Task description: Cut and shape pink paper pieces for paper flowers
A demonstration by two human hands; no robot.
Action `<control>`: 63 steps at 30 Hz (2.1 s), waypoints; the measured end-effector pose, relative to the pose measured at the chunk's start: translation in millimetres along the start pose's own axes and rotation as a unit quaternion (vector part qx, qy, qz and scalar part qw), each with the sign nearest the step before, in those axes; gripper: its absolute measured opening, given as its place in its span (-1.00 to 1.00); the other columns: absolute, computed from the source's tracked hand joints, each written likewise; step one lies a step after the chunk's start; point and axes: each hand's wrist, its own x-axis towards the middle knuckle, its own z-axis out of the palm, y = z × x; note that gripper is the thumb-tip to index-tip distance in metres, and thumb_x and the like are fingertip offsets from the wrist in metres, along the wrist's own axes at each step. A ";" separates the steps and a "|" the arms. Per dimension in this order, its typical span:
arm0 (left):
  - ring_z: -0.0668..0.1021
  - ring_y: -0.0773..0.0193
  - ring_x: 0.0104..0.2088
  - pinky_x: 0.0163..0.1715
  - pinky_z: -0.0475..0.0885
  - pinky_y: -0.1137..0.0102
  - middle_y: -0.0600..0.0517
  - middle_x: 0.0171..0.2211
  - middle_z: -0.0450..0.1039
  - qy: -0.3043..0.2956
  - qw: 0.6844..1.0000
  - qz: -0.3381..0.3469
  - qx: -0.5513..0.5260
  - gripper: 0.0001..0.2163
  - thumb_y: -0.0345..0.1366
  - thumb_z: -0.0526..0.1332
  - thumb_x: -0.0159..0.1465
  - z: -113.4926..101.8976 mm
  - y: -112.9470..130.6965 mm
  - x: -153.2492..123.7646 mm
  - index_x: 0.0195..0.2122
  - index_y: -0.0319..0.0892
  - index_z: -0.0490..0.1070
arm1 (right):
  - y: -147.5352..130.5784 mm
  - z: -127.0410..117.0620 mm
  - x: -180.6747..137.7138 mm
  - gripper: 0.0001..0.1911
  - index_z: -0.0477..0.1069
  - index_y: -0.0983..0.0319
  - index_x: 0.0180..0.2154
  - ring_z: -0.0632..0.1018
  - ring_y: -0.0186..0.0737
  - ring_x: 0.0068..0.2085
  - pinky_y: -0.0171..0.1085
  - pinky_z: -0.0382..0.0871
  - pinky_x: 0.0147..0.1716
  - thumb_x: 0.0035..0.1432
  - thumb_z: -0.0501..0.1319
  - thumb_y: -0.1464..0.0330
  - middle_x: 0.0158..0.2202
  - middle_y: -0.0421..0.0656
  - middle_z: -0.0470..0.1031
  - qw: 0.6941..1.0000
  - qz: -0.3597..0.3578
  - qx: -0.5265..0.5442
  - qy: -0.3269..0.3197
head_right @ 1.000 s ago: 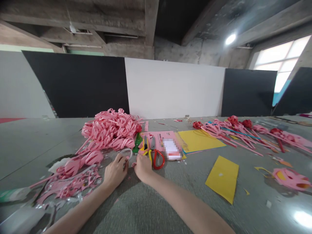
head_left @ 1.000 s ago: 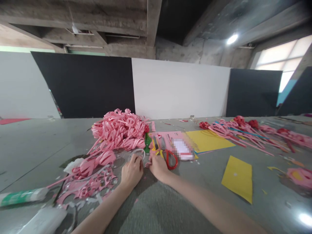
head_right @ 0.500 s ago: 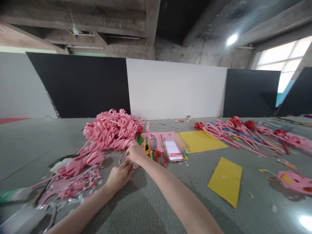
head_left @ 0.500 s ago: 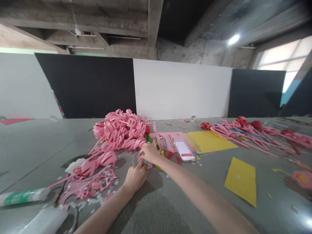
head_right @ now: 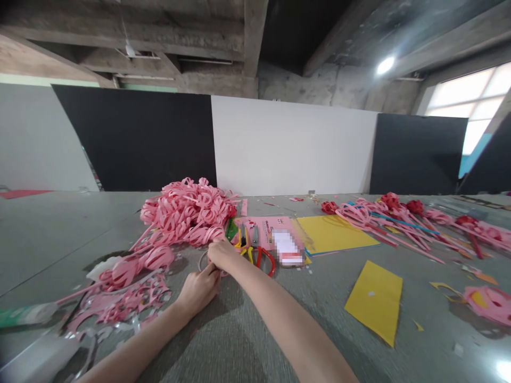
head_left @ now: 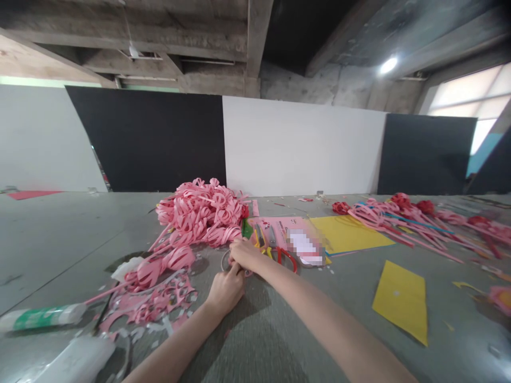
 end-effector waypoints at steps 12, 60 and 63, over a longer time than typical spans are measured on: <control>0.46 0.28 -0.52 -0.56 0.31 0.41 -0.09 -0.35 0.34 -0.006 1.000 -0.006 -0.001 -0.75 -0.42 -0.08 0.19 -1.2 -0.1 -0.3 -0.39 -0.24 0.41 | 1.3 5.2 -5.2 -0.88 0.49 0.26 -0.51 0.34 -0.24 -0.29 -0.29 0.07 -0.23 -0.04 0.18 0.41 -0.45 -0.16 0.40 0.995 0.012 0.035 0.094; 0.41 0.39 -0.56 -0.54 0.30 0.49 0.02 -0.33 0.35 0.068 0.948 -0.061 -0.306 -0.76 -0.33 -0.01 0.15 -37.9 43.1 -1.6 -0.15 -0.13 0.21 | -12.9 -18.2 -179.0 -0.76 0.26 0.21 -0.49 0.20 -0.46 -0.70 -0.44 0.05 -0.72 0.00 0.13 0.16 -0.65 -0.29 0.25 0.768 0.276 0.557 0.152; 0.40 0.42 -0.57 -0.56 0.31 0.51 0.01 -0.30 0.35 -0.002 0.885 -0.053 -0.462 -0.80 -0.32 0.03 0.11 -35.6 65.0 -6.4 -0.21 -0.16 0.23 | -12.7 -17.6 -178.5 -0.79 0.29 0.22 -0.45 0.22 -0.47 -0.70 -0.45 0.08 -0.72 0.02 0.12 0.20 -0.59 -0.27 0.30 0.768 0.252 0.570 0.145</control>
